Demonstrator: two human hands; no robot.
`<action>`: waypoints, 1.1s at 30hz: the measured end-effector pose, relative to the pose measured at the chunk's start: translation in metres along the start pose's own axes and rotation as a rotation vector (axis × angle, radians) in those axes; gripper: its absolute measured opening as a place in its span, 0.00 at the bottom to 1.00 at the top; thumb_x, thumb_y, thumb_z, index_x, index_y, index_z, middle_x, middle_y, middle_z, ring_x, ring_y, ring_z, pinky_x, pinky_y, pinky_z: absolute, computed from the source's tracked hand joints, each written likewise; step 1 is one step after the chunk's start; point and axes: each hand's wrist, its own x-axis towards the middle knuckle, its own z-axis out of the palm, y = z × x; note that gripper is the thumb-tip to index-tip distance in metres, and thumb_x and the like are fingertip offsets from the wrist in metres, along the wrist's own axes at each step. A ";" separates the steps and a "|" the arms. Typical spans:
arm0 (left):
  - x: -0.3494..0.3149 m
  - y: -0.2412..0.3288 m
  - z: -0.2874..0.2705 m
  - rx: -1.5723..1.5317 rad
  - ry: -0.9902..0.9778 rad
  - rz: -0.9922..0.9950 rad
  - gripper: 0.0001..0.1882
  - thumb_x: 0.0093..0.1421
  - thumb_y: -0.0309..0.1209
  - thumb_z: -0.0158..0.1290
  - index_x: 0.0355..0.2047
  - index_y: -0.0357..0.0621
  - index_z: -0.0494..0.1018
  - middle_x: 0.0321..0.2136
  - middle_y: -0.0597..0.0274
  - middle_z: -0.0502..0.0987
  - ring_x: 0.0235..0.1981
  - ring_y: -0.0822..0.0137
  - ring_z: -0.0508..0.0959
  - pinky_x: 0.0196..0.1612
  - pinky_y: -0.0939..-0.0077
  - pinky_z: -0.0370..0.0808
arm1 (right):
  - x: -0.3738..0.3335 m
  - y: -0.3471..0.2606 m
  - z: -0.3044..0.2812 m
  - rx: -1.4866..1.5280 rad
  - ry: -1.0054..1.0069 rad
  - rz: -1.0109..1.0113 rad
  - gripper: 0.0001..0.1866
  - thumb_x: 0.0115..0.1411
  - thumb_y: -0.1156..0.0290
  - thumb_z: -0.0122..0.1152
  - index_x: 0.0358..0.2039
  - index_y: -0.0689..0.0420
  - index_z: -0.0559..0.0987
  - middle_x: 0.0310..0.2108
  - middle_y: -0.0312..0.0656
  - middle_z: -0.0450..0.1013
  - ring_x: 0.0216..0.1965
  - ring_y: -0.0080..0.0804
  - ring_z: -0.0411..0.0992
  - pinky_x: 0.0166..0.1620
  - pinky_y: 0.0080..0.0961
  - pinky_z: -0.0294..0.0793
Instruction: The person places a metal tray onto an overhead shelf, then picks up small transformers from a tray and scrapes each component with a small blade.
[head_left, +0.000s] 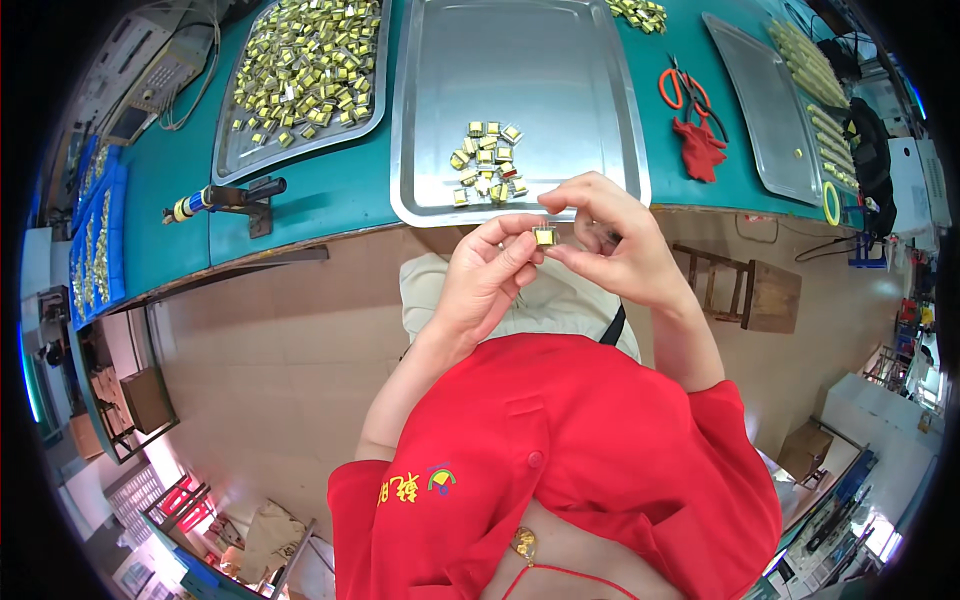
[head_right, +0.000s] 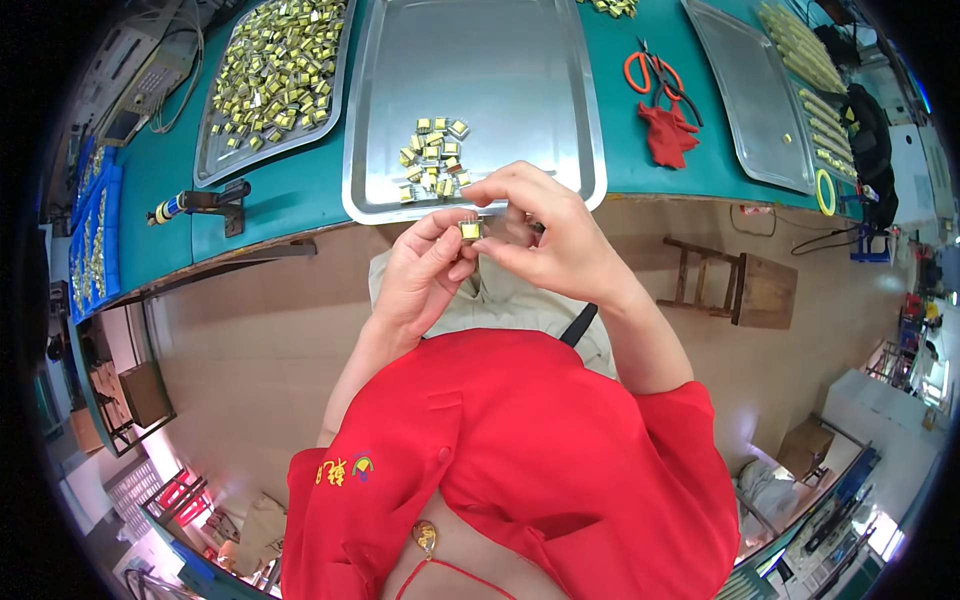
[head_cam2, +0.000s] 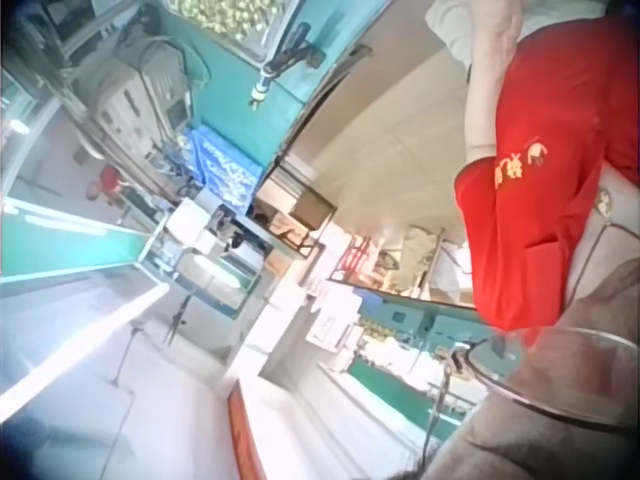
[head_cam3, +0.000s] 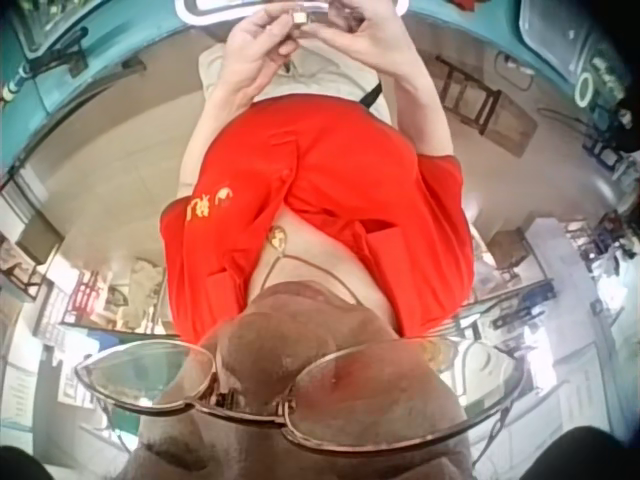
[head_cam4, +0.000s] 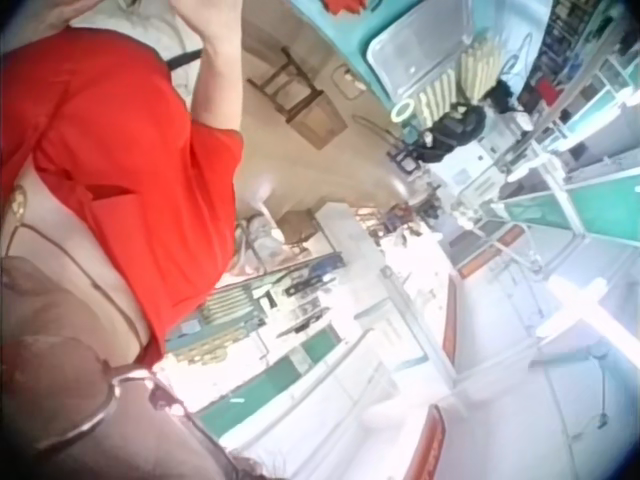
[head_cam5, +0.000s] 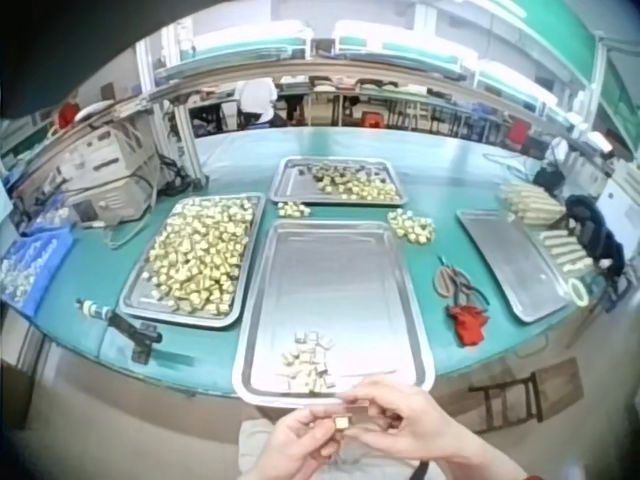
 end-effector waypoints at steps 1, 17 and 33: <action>0.000 0.000 0.000 0.001 -0.001 -0.002 0.13 0.59 0.26 0.52 0.44 0.37 0.69 0.31 0.65 0.73 0.30 0.79 0.71 0.28 0.87 0.66 | -0.002 0.004 0.000 0.017 0.022 0.015 0.19 0.45 0.84 0.62 0.40 0.61 0.75 0.35 0.35 0.67 0.19 0.11 0.53 0.22 0.11 0.52; -0.004 -0.003 0.000 0.014 -0.008 0.026 0.11 0.60 0.26 0.50 0.43 0.36 0.69 0.31 0.63 0.73 0.27 0.80 0.69 0.25 0.89 0.63 | -0.017 0.016 0.012 0.296 0.163 0.104 0.15 0.45 0.83 0.66 0.36 0.64 0.77 0.31 0.33 0.66 0.21 0.11 0.54 0.24 0.10 0.52; -0.002 -0.003 0.002 0.010 0.030 0.006 0.12 0.60 0.27 0.50 0.43 0.36 0.70 0.24 0.67 0.69 0.24 0.80 0.65 0.23 0.87 0.60 | -0.017 0.017 0.015 0.342 0.164 0.168 0.15 0.47 0.82 0.66 0.37 0.64 0.77 0.25 0.30 0.64 0.25 0.13 0.60 0.26 0.11 0.54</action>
